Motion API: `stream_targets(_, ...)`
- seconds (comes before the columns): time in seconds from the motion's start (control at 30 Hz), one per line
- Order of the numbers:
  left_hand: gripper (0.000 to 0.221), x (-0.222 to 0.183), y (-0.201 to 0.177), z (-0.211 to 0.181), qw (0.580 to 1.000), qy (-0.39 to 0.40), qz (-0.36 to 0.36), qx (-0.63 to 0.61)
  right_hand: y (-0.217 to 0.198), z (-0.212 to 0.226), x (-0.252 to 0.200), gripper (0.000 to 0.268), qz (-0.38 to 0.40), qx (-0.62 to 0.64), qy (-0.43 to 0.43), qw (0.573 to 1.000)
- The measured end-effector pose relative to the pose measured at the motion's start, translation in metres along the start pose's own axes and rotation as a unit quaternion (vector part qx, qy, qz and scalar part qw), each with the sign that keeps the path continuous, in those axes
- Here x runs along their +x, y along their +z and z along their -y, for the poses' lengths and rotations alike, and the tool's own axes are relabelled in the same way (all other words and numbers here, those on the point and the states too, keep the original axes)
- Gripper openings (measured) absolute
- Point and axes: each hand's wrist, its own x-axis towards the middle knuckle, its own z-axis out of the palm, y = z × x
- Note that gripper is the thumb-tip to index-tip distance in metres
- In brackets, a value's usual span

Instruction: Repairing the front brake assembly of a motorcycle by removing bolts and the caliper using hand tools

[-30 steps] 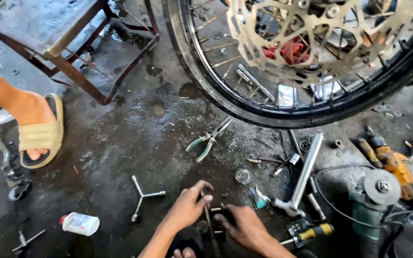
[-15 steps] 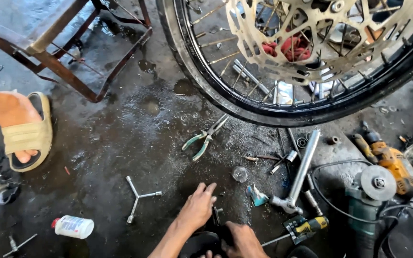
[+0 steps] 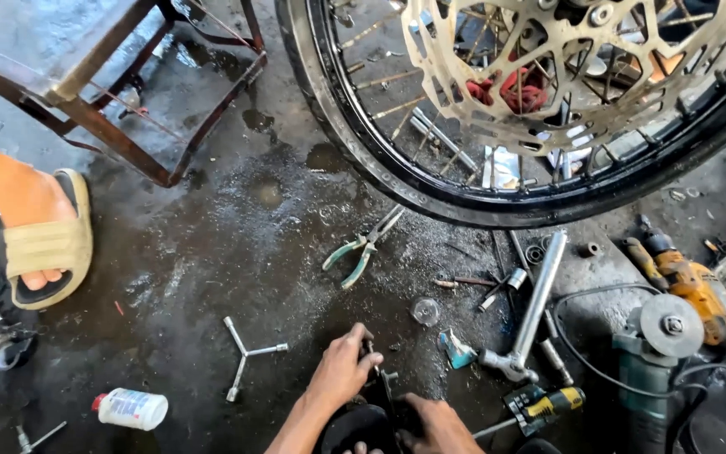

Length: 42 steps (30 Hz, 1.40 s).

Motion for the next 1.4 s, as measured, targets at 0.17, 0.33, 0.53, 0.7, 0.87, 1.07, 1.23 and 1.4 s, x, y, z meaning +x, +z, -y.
stream_targets(0.17, 0.031, -0.003, 0.004, 0.012, 0.999, 0.022, -0.02, 0.046, -0.002, -0.007, 0.008, 0.07, 0.04, -0.064, 0.041, 0.996)
stream_targets(0.33, 0.032, 0.0, 0.022, 0.032, 0.995, 0.046, -0.077, 0.043, -0.096, 0.066, -0.012, 0.068, -0.024, -0.045, -0.135, 0.99)
stream_targets(0.53, 0.047, 0.013, 0.042, 0.052, 0.992, 0.012, -0.122, 0.012, -0.196, 0.247, -0.07, 0.048, 0.023, -0.056, -0.237, 0.97)
stream_targets(0.7, 0.023, -0.011, 0.011, 0.036, 0.981, -0.071, -0.146, -0.106, -0.171, 0.234, -0.018, 0.023, 0.196, -0.44, -0.019, 0.876)
stream_targets(0.87, 0.021, -0.014, -0.007, 0.06, 0.973, -0.131, -0.137, -0.132, -0.031, 0.025, 0.059, 0.02, 0.092, -0.302, -0.046, 0.948)
stream_targets(1.07, 0.024, 0.012, 0.012, 0.061, 0.981, -0.106, -0.126, -0.102, -0.001, 0.01, 0.042, 0.035, 0.038, -0.21, 0.051, 0.976)
stream_targets(1.23, 0.021, 0.023, 0.018, 0.059, 0.984, -0.023, -0.173, -0.038, -0.006, 0.04, 0.032, 0.038, 0.043, -0.226, 0.076, 0.97)
stream_targets(1.4, 0.02, 0.009, 0.0, 0.056, 0.983, -0.027, -0.174, -0.043, -0.001, 0.037, 0.044, 0.026, -0.001, -0.185, 0.034, 0.982)
